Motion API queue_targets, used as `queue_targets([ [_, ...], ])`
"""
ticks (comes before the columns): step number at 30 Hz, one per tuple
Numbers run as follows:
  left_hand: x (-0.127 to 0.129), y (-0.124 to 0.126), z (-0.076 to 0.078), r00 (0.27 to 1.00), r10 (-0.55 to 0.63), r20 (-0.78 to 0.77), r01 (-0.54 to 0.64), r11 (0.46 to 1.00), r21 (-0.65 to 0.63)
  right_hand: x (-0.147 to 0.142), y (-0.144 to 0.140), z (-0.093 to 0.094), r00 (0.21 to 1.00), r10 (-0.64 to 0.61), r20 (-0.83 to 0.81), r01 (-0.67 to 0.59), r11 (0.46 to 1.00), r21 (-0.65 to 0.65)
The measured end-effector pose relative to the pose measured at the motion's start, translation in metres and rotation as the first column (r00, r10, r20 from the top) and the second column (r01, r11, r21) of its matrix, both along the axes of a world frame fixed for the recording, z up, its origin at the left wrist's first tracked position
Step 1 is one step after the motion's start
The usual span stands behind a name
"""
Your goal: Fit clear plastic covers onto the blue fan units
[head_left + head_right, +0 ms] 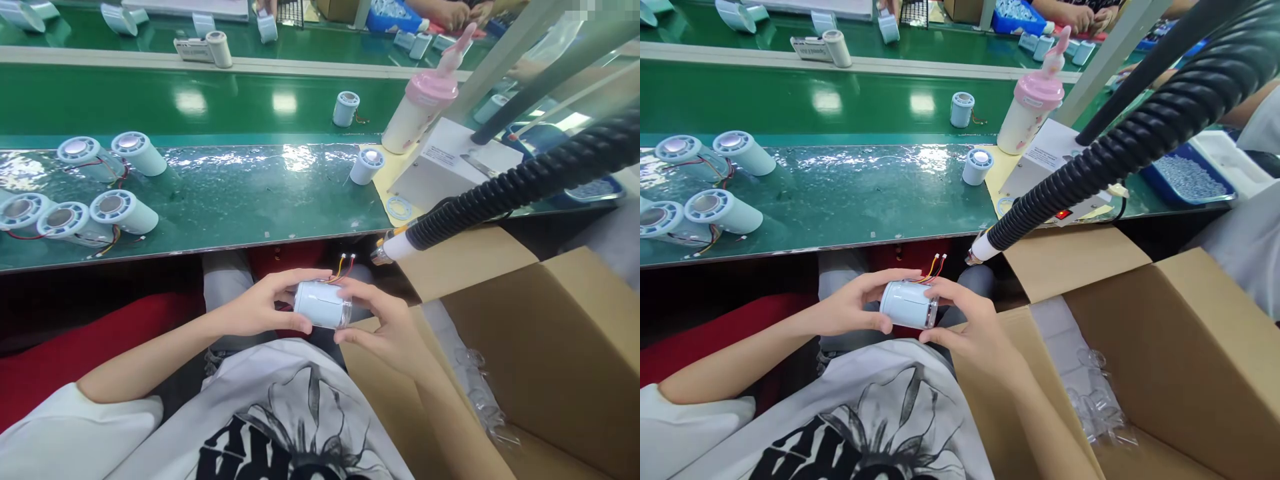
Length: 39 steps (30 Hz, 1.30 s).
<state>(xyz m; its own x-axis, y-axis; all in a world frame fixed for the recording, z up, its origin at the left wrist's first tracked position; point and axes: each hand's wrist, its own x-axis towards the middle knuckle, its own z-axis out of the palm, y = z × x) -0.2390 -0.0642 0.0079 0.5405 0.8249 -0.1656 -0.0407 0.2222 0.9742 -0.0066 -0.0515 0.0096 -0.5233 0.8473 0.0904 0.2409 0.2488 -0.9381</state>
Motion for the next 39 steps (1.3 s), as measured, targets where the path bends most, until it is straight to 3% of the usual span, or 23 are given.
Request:
queue_targets([
  [8,-0.001,-0.003,0.002,0.999,0.002,-0.050,0.003,0.995,0.098,-0.001,-0.002,0.003,0.996,0.022,-0.084,-0.037,0.982,-0.187],
  [13,-0.003,-0.004,0.002,0.997,-0.003,-0.074,0.015,0.986,0.163,-0.004,-0.002,0.005,0.989,-0.028,-0.148,-0.021,0.948,-0.319],
  [23,-0.005,-0.004,-0.002,0.993,-0.016,-0.121,0.056,0.938,0.341,-0.007,-0.003,0.004,0.968,-0.104,-0.229,-0.051,0.810,-0.584],
  [33,-0.006,-0.003,-0.001,0.988,-0.033,-0.150,0.094,0.903,0.419,-0.013,-0.002,0.003,0.955,-0.151,-0.257,-0.066,0.733,-0.677],
  [39,-0.006,-0.002,-0.001,0.986,-0.041,-0.162,0.111,0.884,0.455,-0.013,-0.004,-0.006,0.960,-0.133,-0.244,-0.100,0.653,-0.751],
])
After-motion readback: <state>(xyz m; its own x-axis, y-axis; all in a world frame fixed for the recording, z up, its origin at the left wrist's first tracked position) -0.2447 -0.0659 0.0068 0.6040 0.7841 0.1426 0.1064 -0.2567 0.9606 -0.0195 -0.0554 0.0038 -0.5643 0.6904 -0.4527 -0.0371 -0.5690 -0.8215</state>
